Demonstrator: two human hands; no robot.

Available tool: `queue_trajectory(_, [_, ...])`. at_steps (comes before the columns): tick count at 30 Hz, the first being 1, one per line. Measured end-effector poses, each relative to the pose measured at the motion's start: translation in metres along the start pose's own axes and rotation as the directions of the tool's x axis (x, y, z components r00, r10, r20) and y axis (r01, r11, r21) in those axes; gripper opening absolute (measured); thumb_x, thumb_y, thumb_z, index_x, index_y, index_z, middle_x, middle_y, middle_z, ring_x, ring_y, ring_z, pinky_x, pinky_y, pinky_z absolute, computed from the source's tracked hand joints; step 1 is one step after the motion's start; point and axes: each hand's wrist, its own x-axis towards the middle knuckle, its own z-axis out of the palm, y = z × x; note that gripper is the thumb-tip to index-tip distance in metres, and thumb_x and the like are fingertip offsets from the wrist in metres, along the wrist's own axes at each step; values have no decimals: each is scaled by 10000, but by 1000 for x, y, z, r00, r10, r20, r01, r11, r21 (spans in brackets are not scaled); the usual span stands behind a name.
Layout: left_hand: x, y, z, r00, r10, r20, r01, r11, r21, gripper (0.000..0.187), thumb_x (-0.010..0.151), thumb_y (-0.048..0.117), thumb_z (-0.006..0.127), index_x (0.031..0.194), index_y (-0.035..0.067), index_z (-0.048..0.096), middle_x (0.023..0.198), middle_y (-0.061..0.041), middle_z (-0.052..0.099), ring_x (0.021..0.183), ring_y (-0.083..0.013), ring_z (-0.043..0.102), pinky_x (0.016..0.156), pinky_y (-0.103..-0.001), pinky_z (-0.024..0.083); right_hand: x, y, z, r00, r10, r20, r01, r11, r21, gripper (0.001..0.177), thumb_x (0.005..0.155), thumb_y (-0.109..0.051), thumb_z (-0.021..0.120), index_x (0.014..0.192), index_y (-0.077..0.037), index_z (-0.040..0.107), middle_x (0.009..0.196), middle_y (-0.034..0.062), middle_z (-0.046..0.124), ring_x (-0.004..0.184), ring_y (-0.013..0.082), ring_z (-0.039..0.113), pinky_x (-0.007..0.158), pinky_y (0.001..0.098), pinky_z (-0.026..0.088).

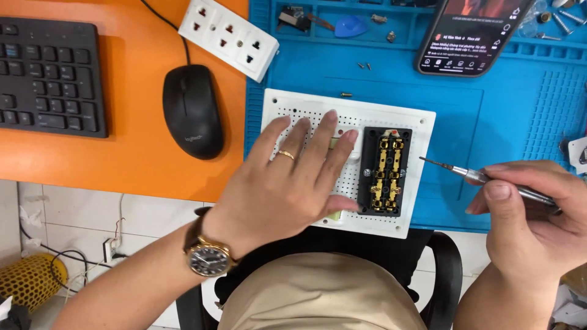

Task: The person uses a screwdriver to unscrew and remove the faceplate of a white electrical outlet mounted on a perforated board. They then proceed to unscrew and remove the internal metal components of the outlet, placing the screws on the blue mat.

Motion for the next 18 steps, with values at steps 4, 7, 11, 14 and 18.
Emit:
queue_trajectory(4, [0, 9, -7, 992, -106, 63, 114, 983, -146, 783, 1122, 696, 422, 1521, 47, 605, 1526, -161, 650, 1400, -326, 648, 1188, -493, 504, 0, -7, 5, 999, 39, -29, -39, 999, 15, 126, 1149, 73, 621, 1181, 193, 600, 1058, 342, 625, 707, 343, 667, 642, 343, 539])
queue_trajectory(7, [-9, 16, -7, 984, -125, 128, 153, 957, -247, 885, 1098, 733, 382, 1579, 2, 509, 1639, -189, 505, 1532, -354, 497, 1253, -541, 425, 1, -10, 4, 997, 67, -29, -67, 998, -2, 115, 1147, 85, 632, 1191, 191, 623, 1073, 323, 642, 723, 331, 676, 649, 330, 562])
queue_trajectory(11, [-15, 18, -1, 974, -113, 196, 164, 950, -266, 958, 1073, 798, 334, 1650, 35, 394, 1713, -155, 393, 1600, -339, 377, 1305, -550, 338, 8, -14, 7, 997, 74, -31, -74, 997, -5, 90, 1143, 109, 644, 1168, 195, 634, 1060, 333, 647, 724, 341, 682, 632, 326, 544])
queue_trajectory(14, [-17, 18, 1, 973, -81, 216, 140, 951, -276, 1050, 998, 892, 241, 1681, 105, 363, 1747, -64, 320, 1624, -335, 319, 1300, -621, 315, 13, -19, 10, 999, 44, -8, -44, 999, -8, 94, 1120, 102, 648, 1145, 192, 639, 1047, 338, 668, 715, 335, 687, 625, 332, 556])
queue_trajectory(18, [-17, 20, 2, 975, -71, 210, 126, 958, -259, 898, 1095, 733, 271, 1666, 52, 392, 1734, -119, 349, 1614, -321, 326, 1299, -578, 311, 16, -25, 17, 999, 22, -38, -22, 1000, 13, 103, 1105, 93, 645, 1093, 195, 634, 1028, 349, 671, 672, 330, 675, 599, 324, 530])
